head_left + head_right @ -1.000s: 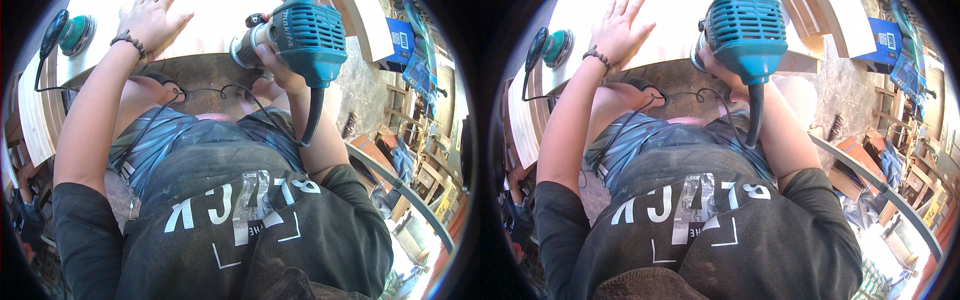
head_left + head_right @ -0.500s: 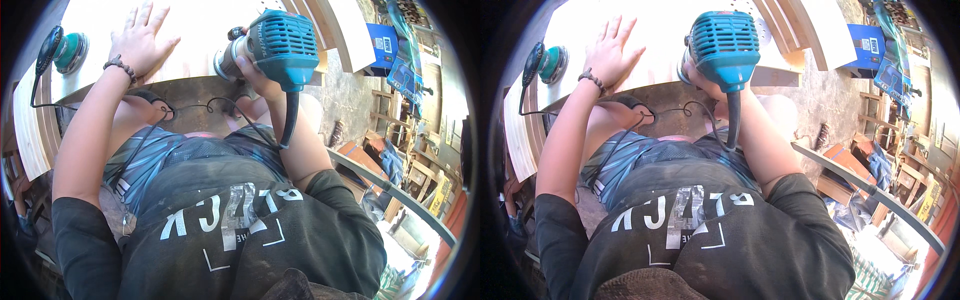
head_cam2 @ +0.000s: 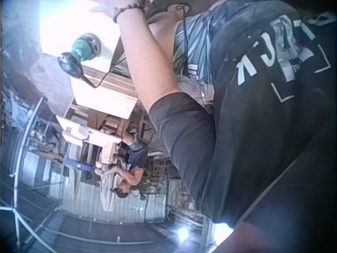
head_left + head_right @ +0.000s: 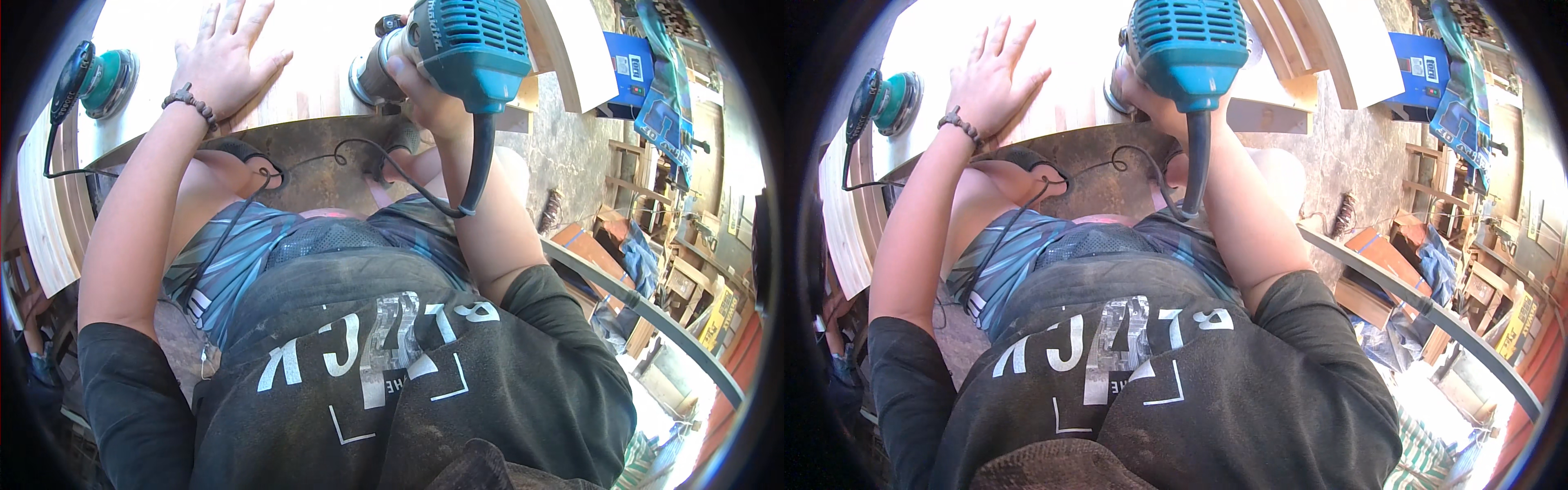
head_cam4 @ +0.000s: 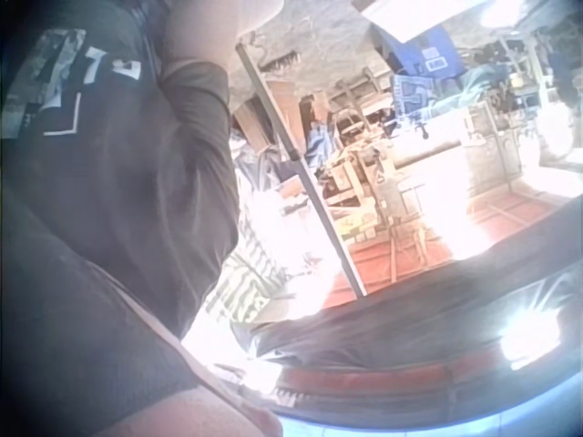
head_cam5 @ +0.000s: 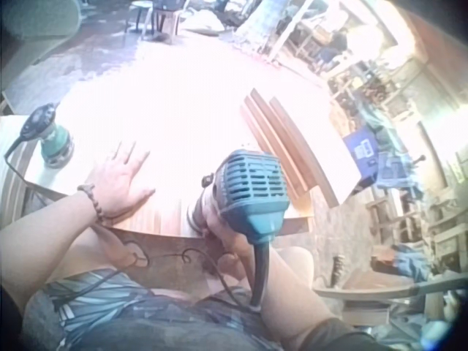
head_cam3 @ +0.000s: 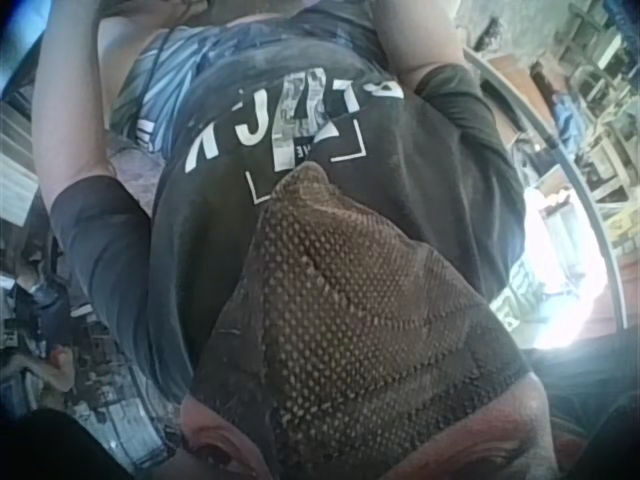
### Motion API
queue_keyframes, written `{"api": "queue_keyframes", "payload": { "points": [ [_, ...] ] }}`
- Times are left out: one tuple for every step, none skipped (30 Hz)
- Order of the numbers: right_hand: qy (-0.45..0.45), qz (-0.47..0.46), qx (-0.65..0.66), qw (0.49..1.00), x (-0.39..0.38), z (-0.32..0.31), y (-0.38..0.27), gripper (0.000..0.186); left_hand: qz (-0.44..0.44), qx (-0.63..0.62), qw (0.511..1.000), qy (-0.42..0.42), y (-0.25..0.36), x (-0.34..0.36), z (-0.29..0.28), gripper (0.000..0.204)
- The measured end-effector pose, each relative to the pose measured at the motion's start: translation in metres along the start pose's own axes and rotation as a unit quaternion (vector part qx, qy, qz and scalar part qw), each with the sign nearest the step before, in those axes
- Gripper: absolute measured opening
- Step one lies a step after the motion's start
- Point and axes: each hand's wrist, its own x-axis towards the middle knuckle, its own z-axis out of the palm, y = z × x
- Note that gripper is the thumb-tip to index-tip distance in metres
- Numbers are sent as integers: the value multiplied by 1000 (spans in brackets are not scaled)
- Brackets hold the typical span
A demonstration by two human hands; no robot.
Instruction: Use a router to shape the edges of a wooden board.
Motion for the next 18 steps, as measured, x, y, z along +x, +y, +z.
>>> {"api": "queue_keyframes", "payload": {
  "points": [
    [-1,3,4,1000,2,1,-1,47,-1,3,1000,-5,0,0,0,83],
    [-1,4,13,1000,4,2,-2,46,-1,6,1000,-9,0,0,0,83],
    [-2,6,19,1000,6,3,-2,45,-2,11,1000,-15,0,0,1,83],
    [-2,8,26,1000,8,4,-3,44,-4,16,1000,-21,0,0,1,83],
    [-5,9,34,999,10,4,-3,44,-6,21,999,-27,0,0,2,83],
    [-6,12,40,999,12,5,-3,43,-3,15,1000,-18,-1,0,3,83],
    [-6,13,46,999,14,5,-3,42,0,10,1000,-10,-1,0,4,82],
    [-7,15,50,999,16,6,-4,42,2,5,1000,-1,-1,0,4,82],
    [-7,17,55,998,18,6,-4,41,3,4,1000,-1,-2,0,5,82],
    [-8,19,60,998,20,6,-4,40,3,4,1000,-1,-2,0,5,82],
    [-8,22,65,998,22,6,-4,40,4,3,1000,-1,-2,0,5,82],
    [-8,27,68,997,23,6,-5,39,5,-2,1000,4,-3,0,5,82],
    [-10,30,64,997,25,6,-5,39,6,-7,1000,8,-2,0,5,82],
    [-8,24,48,999,27,5,-6,39,8,-11,1000,13,-2,0,4,82],
    [-8,14,27,1000,29,5,-6,38,6,-2,1000,3,-2,0,3,82],
    [11,-37,-65,997,30,5,-6,40,4,8,1000,-8,-2,0,2,82],
    [8,-38,-44,998,32,5,-5,40,2,17,1000,-19,-1,0,1,83],
    [6,-38,-22,999,33,5,-4,40,6,15,1000,-13,-1,0,1,83]
  ]
}}
